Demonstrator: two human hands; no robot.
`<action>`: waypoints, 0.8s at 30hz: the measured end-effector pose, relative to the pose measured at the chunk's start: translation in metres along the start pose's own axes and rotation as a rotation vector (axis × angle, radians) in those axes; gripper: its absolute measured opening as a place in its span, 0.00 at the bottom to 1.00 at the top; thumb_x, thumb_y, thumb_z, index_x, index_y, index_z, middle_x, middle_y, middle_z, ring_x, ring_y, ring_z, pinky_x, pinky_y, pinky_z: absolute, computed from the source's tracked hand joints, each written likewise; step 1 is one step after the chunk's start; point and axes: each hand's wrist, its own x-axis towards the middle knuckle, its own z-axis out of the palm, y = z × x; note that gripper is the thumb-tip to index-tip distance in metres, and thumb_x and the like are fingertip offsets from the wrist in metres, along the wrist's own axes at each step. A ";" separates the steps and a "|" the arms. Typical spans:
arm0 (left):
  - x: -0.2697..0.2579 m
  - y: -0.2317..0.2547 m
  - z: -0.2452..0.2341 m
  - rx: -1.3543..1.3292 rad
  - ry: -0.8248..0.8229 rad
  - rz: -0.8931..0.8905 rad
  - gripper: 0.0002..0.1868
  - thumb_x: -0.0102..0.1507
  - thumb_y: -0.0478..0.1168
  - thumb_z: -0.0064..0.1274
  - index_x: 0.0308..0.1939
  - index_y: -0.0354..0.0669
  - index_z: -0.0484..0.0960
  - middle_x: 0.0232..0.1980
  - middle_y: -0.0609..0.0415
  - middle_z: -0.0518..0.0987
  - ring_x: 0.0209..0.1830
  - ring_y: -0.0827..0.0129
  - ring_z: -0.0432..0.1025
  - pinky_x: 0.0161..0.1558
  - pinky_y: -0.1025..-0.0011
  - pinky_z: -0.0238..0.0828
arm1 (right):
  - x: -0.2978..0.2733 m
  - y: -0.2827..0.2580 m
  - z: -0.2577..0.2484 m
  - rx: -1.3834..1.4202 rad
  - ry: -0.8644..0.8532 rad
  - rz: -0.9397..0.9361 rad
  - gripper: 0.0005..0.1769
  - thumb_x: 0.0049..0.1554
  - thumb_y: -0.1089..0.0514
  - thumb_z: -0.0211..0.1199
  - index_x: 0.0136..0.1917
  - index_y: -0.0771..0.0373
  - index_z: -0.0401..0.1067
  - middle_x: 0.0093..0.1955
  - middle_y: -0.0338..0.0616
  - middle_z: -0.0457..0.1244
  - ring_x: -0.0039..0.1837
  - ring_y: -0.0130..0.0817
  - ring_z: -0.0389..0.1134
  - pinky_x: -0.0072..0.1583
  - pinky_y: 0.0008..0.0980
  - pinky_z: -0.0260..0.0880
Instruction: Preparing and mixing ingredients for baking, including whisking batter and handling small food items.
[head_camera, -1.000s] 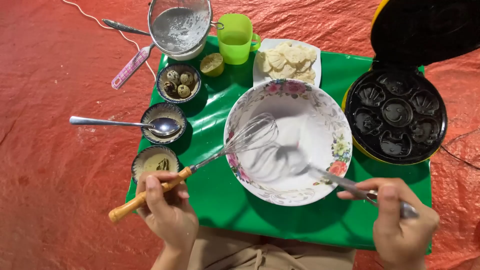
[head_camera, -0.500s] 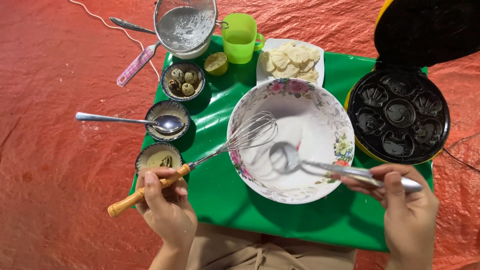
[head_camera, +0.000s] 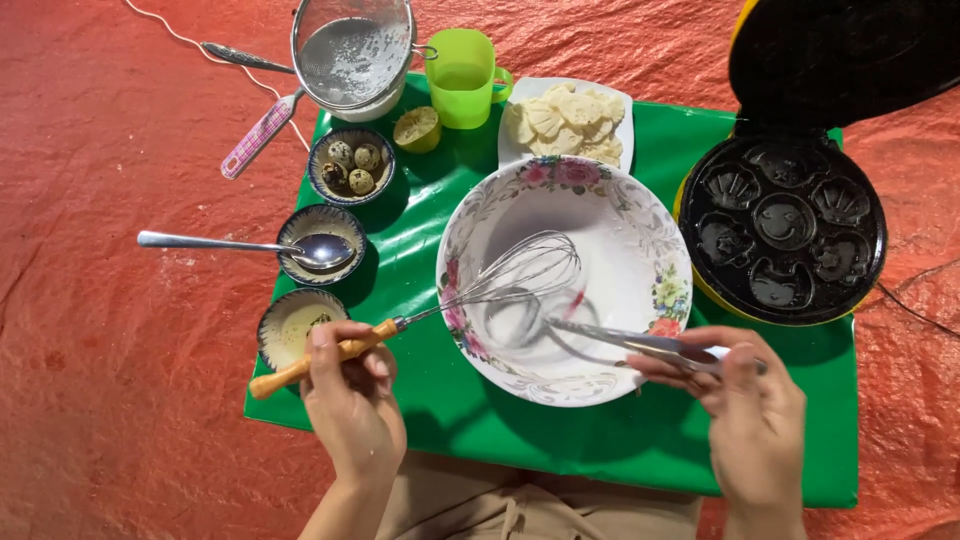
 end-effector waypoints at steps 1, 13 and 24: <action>-0.001 -0.002 0.002 0.000 0.001 -0.001 0.15 0.59 0.46 0.34 0.24 0.41 0.68 0.13 0.57 0.59 0.12 0.76 0.54 0.16 0.82 0.46 | 0.000 0.001 -0.005 -0.001 0.000 0.001 0.23 0.52 0.48 0.38 0.41 0.74 0.58 0.35 0.65 0.60 0.37 0.52 0.67 0.41 0.39 0.71; -0.017 -0.010 -0.003 0.396 -0.146 -0.051 0.22 0.54 0.50 0.37 0.45 0.39 0.60 0.20 0.51 0.68 0.13 0.76 0.58 0.20 0.81 0.55 | 0.005 0.023 -0.039 0.015 0.120 0.000 0.29 0.51 0.51 0.38 0.54 0.82 0.53 0.43 0.70 0.56 0.37 0.57 0.61 0.44 0.40 0.63; -0.005 -0.033 -0.139 0.965 0.280 0.747 0.05 0.64 0.32 0.26 0.38 0.30 0.56 0.39 0.42 0.57 0.34 0.62 0.52 0.38 0.68 0.48 | 0.011 0.020 -0.033 -0.022 0.108 0.070 0.20 0.46 0.66 0.46 0.52 0.77 0.57 0.46 0.63 0.57 0.51 0.45 0.60 0.52 0.38 0.64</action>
